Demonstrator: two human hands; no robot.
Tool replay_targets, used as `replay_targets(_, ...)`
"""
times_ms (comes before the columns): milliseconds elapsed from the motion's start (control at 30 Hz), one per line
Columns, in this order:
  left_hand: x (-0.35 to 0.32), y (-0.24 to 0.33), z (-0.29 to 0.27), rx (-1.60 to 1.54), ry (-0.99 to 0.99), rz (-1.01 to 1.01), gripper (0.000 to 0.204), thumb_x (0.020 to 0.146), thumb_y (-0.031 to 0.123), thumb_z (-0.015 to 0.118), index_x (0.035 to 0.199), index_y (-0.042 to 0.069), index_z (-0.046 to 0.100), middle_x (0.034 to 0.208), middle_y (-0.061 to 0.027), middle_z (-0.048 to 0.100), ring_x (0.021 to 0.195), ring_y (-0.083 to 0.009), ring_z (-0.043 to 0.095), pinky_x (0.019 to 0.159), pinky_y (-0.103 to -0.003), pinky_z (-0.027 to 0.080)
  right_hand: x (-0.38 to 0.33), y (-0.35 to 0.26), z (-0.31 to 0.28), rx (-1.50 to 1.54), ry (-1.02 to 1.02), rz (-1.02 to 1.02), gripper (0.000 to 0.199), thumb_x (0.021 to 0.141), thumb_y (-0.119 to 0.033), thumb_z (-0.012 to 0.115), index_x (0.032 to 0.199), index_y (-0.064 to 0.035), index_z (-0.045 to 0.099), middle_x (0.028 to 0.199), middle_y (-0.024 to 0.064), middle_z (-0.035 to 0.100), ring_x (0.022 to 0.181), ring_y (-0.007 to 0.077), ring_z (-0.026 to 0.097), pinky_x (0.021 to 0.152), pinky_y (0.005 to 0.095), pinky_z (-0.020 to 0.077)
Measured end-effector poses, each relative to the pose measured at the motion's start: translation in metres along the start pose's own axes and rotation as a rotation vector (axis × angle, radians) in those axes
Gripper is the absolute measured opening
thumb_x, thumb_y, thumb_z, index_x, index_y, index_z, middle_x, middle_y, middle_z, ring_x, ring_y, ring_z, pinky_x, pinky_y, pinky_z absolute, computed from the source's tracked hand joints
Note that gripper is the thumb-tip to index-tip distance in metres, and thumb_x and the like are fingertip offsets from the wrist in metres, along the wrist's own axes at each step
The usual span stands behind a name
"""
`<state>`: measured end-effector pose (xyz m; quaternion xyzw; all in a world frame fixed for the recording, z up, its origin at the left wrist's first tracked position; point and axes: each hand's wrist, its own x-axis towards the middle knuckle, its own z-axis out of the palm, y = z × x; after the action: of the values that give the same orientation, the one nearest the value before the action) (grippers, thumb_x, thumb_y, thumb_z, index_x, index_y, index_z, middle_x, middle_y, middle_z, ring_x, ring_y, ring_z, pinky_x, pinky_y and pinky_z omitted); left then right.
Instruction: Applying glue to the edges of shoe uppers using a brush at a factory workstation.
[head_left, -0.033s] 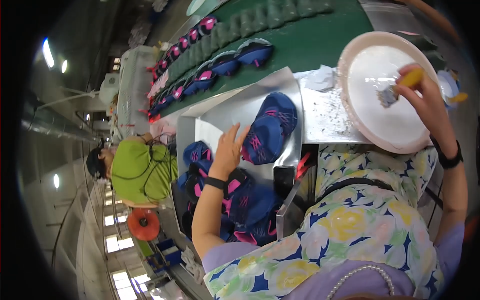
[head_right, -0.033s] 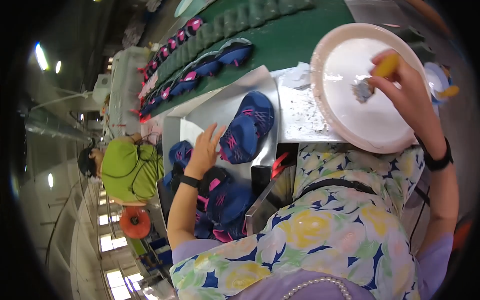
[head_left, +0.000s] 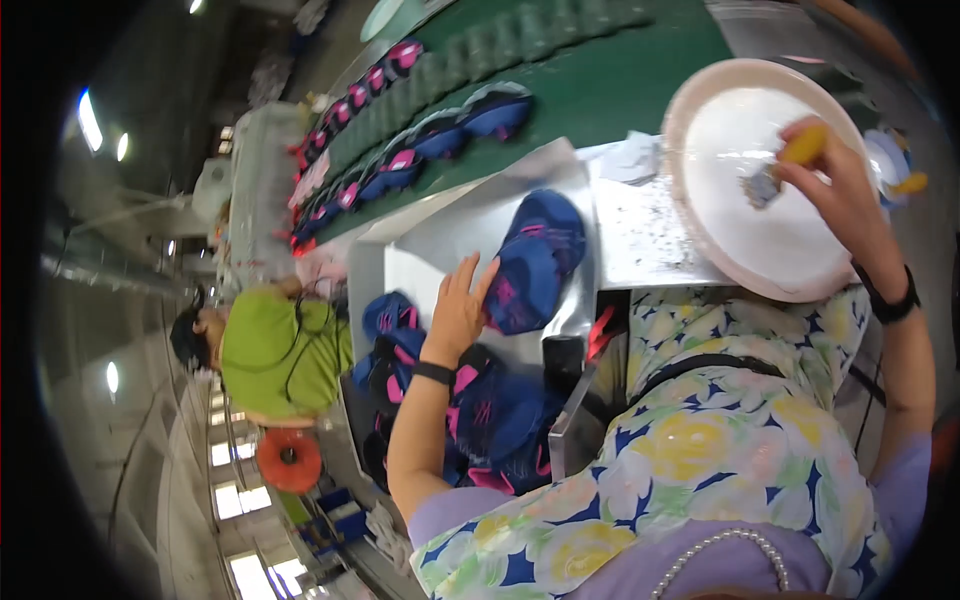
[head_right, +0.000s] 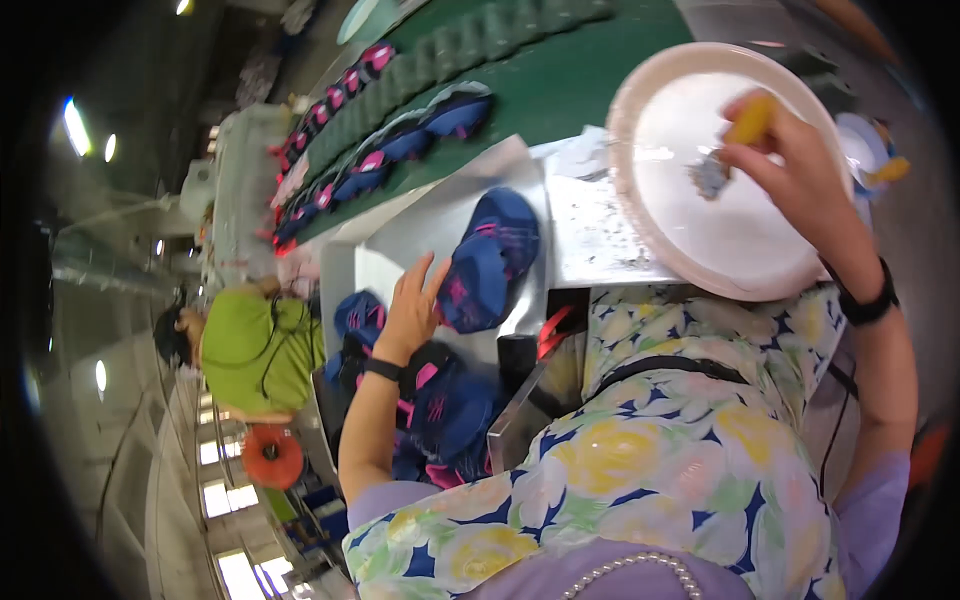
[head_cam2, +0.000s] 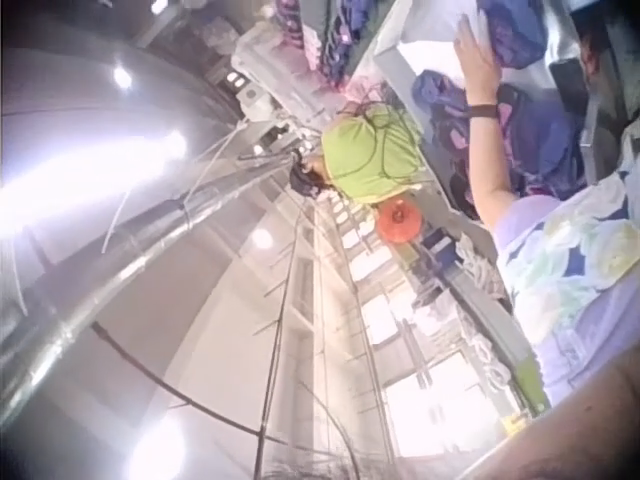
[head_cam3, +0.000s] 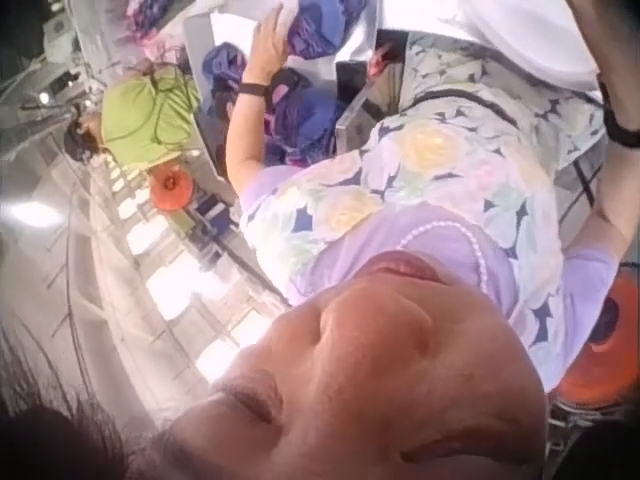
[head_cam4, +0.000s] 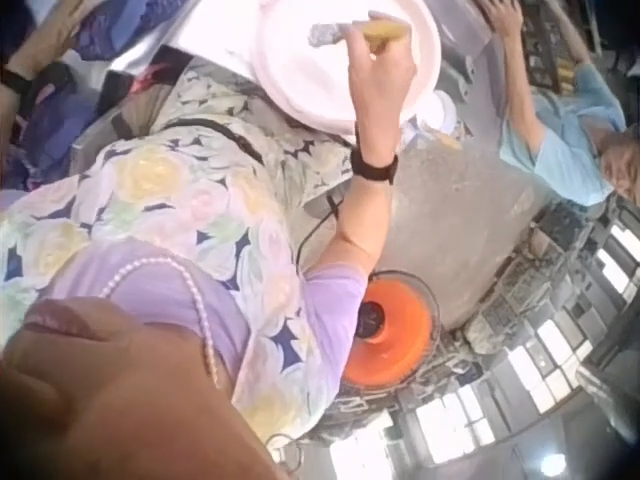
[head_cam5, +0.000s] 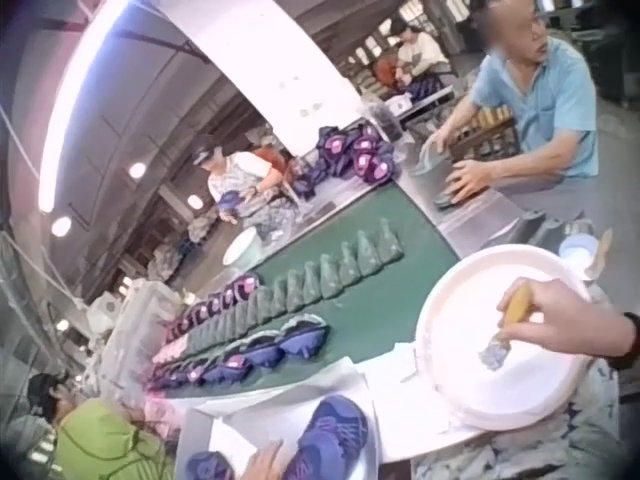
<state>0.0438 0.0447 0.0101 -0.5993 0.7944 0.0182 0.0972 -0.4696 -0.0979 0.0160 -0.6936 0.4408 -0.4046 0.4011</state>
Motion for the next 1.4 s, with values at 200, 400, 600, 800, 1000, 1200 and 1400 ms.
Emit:
replay_targets(200, 0.029, 0.051, 0.017, -0.158, 0.046, 0.413, 0.07, 0.064, -0.003, 0.064, 0.132, 0.015, 0.062, 0.145, -0.0202, 0.047, 0.129, -0.0396, 0.049, 0.105, -0.047, 0.042, 0.003, -0.002, 0.032, -0.123, -0.325, -0.006, 0.017, 0.088, -0.009, 0.07, 0.098, -0.0017, 0.058, 0.089, 0.0115, 0.066, 0.077, 0.0224, 0.065, 0.072, 0.0335, 0.0513)
replay_targets(400, 0.029, 0.008, -0.026, -0.678, 0.344, -0.446, 0.043, 0.077, 0.003, 0.063, 0.119, 0.009, 0.066, 0.126, -0.0134, 0.063, 0.111, -0.0274, 0.064, 0.093, -0.04, 0.053, -0.006, -0.001, 0.003, -0.307, -0.422, -0.073, 0.023, 0.085, -0.015, 0.072, 0.096, -0.0027, 0.055, 0.084, 0.0181, 0.065, 0.082, 0.0378, 0.065, 0.073, 0.0438, 0.0496)
replay_targets(600, 0.061, -0.002, -0.071, -1.33, 0.505, -0.176, 0.043, 0.102, 0.033, 0.049, 0.133, 0.003, 0.055, 0.125, -0.0105, 0.064, 0.112, -0.0233, 0.064, 0.102, -0.039, 0.05, 0.015, -0.001, -0.037, -0.264, -0.101, -0.2, 0.025, 0.086, -0.016, 0.074, 0.098, -0.0058, 0.055, 0.079, 0.0098, 0.063, 0.073, 0.0246, 0.062, 0.066, 0.0339, 0.0476)
replay_targets(800, 0.143, 0.098, -0.072, -1.709, 0.221, -0.043, 0.044, 0.102, 0.032, 0.05, 0.133, 0.002, 0.055, 0.127, -0.0118, 0.063, 0.112, -0.0239, 0.064, 0.101, -0.039, 0.05, 0.023, -0.029, -0.034, -0.008, -0.06, -0.363, 0.019, 0.092, -0.017, 0.068, 0.105, -0.0053, 0.061, 0.092, 0.0085, 0.069, 0.086, 0.0194, 0.068, 0.076, 0.0304, 0.0518)
replay_targets(1000, 0.181, 0.157, -0.071, -1.688, 0.325, 0.045, 0.044, 0.101, 0.032, 0.051, 0.134, 0.002, 0.054, 0.128, -0.013, 0.062, 0.112, -0.0244, 0.063, 0.101, -0.039, 0.05, 0.03, -0.04, -0.031, -0.076, -0.013, -0.389, 0.024, 0.09, -0.016, 0.069, 0.091, -0.0028, 0.049, 0.076, 0.0107, 0.063, 0.074, 0.0324, 0.066, 0.065, 0.0402, 0.0485)
replay_targets(1200, 0.197, 0.187, -0.053, -1.487, 0.686, 0.09, 0.045, 0.101, 0.031, 0.052, 0.134, 0.001, 0.054, 0.13, -0.0143, 0.06, 0.113, -0.025, 0.063, 0.1, -0.039, 0.05, 0.012, -0.034, -0.038, -0.099, 0.171, -0.195, 0.032, 0.088, -0.025, 0.071, 0.092, 0.0006, 0.052, 0.067, 0.0167, 0.061, 0.068, 0.0351, 0.064, 0.063, 0.0411, 0.0485)
replay_targets(1400, 0.19, 0.198, -0.044, -1.249, 0.925, 0.115, 0.046, 0.1, 0.031, 0.053, 0.134, 0.0, 0.053, 0.131, -0.0156, 0.059, 0.113, -0.0256, 0.063, 0.1, -0.039, 0.05, -0.003, -0.029, -0.01, 0.13, 0.234, 0.111, 0.039, 0.085, -0.029, 0.073, 0.096, 0.0046, 0.057, 0.08, 0.0193, 0.068, 0.074, 0.0307, 0.069, 0.068, 0.037, 0.0529)
